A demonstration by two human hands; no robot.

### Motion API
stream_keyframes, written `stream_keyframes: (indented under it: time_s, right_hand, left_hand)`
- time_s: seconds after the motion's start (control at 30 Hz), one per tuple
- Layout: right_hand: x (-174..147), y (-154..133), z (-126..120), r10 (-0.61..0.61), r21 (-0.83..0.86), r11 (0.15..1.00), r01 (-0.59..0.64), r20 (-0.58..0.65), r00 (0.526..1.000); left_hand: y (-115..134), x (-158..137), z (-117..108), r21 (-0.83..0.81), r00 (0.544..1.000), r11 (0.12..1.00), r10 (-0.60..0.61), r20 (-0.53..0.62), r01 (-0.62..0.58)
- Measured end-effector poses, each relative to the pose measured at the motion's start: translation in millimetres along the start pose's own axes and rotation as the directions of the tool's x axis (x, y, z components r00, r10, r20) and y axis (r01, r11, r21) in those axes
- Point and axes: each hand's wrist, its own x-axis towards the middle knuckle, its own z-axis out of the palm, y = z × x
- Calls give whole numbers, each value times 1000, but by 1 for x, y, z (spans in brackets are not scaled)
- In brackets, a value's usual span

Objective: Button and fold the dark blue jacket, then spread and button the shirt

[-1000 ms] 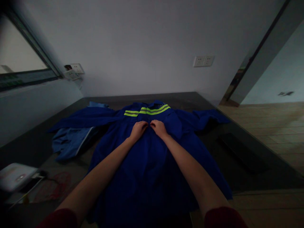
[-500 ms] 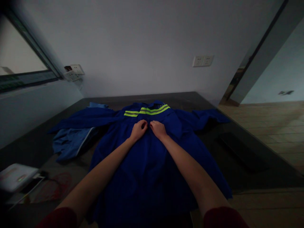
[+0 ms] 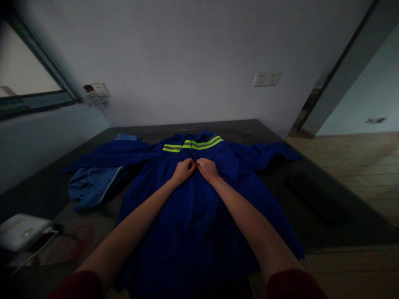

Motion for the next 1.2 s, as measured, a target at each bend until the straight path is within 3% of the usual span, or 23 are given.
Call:
stream_keyframes:
  time_s: [0.3, 0.5, 0.63, 0.9, 1.2]
  right_hand:
    - [1, 4, 2, 2, 84, 996, 2, -48, 999]
    - [5, 10, 3, 66, 305, 952, -28, -113, 991]
    - [8, 11, 5, 153, 495, 866, -73, -125, 980]
    - [13, 16, 7, 279, 646, 751, -138, -121, 953]
    - [14, 18, 9, 326, 716, 674, -182, -67, 943]
  left_hand:
    - [-3, 1, 1, -23, 1000, 999, -24, -13, 23]
    - [-1, 1, -2, 5, 999, 999, -36, -29, 37]
    - [-1, 1, -4, 18, 998, 999, -38, -52, 39]
    - [-1, 9, -2, -276, 983, 945, -181, 0, 174]
    - [-4, 11, 0, -455, 977, 865, -207, 61, 211]
